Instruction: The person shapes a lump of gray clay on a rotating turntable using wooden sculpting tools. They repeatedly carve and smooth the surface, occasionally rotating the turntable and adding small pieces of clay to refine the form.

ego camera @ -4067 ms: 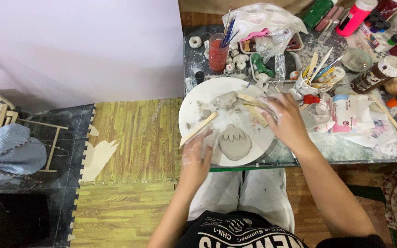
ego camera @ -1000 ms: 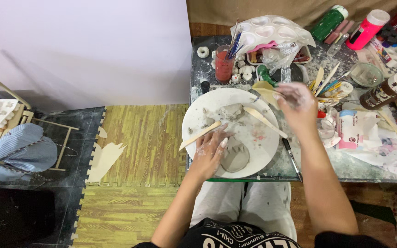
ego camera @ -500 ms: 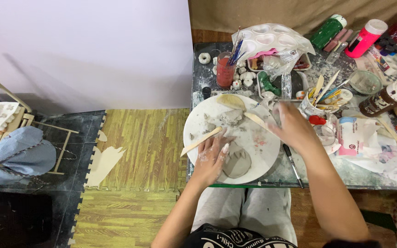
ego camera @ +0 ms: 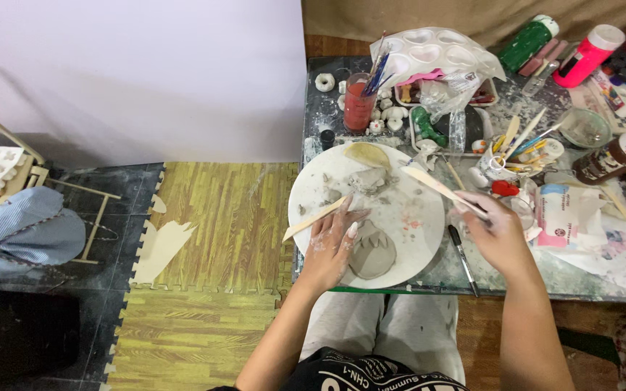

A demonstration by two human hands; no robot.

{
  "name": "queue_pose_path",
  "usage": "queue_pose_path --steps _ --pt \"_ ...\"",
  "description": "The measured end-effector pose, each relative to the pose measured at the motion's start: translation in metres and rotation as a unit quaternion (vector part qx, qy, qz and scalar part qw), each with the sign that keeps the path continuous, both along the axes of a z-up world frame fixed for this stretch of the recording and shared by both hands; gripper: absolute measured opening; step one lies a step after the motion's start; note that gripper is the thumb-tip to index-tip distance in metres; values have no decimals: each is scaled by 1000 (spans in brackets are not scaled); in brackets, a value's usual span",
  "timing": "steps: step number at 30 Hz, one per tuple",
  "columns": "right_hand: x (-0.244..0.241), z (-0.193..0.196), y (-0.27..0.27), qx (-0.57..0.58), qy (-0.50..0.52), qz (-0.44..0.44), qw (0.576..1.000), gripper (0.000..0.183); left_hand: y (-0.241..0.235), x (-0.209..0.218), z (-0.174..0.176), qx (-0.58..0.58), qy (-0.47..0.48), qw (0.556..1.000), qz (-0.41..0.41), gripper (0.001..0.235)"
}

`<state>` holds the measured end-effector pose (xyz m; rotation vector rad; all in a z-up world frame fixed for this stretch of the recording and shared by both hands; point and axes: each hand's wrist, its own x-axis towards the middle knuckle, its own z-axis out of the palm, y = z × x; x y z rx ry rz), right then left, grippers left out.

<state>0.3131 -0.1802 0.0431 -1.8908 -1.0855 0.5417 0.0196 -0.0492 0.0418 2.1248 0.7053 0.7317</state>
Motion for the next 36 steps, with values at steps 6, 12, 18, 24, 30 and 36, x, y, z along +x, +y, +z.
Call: queue_pose_path --steps 6,12,18,24,30,36 --pt "-12 -32 -4 188 386 70 901 36 0 -1 -8 -10 29 1000 3 61" --pt "-35 -49 20 125 329 9 936 28 -5 -1 -10 -62 -8 997 39 67" --pt "-33 -47 37 121 189 123 967 29 -5 -1 -8 -87 30 994 54 65" --pt "-30 -45 38 145 186 162 958 27 -6 0 -6 -75 4 996 41 65" --pt "-32 -47 44 156 146 150 965 26 -5 0 -6 -63 -25 997 31 63" --pt "-36 -50 40 171 150 127 966 28 -6 1 -7 -73 13 996 46 64"
